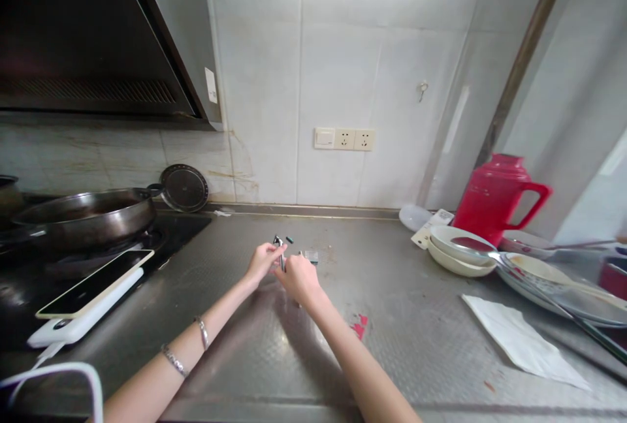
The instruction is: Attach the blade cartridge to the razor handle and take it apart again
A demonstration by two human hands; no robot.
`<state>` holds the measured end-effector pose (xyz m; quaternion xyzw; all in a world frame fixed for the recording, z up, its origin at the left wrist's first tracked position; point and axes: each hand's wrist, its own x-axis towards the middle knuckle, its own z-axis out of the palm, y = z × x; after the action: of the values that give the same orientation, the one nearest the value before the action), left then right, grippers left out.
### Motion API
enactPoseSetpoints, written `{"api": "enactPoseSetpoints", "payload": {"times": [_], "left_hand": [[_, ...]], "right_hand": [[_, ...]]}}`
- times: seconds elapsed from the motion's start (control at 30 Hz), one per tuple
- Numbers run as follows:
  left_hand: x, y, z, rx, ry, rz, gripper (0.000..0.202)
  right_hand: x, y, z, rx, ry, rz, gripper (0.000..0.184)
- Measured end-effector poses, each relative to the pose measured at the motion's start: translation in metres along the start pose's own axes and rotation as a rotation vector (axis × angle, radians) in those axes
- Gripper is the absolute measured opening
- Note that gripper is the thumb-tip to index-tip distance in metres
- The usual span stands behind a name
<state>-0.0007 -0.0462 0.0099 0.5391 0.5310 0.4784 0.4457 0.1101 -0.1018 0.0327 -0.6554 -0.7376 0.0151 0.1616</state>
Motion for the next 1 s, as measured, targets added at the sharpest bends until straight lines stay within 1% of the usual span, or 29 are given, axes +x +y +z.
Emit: {"api": "enactPoseSetpoints", "payload": {"times": [0.13, 0.3, 0.4, 0.53, 0.87, 1.0], "left_hand": [[0.004, -0.002, -0.004, 0.094, -0.042, -0.045, 0.041], [0.006, -0.002, -0.007, 0.093, -0.070, -0.024, 0.047], [0.007, -0.002, -0.008, 0.070, -0.070, -0.007, 0.047], [0.010, -0.006, -0.009, 0.042, -0.040, 0.007, 0.044], [0.014, -0.012, -0.010, 0.032, -0.017, 0.043, 0.041], [0.013, -0.011, -0.010, 0.033, -0.012, 0.050, 0.041]], "right_hand": [[0.005, 0.007, 0.002, -0.004, -0.032, 0.051, 0.039], [0.011, 0.013, 0.009, -0.008, -0.100, 0.110, 0.031], [0.013, 0.015, 0.013, -0.014, -0.098, 0.104, 0.033], [0.015, 0.017, 0.015, -0.031, -0.105, 0.108, 0.033], [0.014, 0.018, 0.016, -0.120, -0.119, 0.040, 0.033], [0.014, 0.020, 0.015, -0.111, -0.100, 0.049, 0.032]]}}
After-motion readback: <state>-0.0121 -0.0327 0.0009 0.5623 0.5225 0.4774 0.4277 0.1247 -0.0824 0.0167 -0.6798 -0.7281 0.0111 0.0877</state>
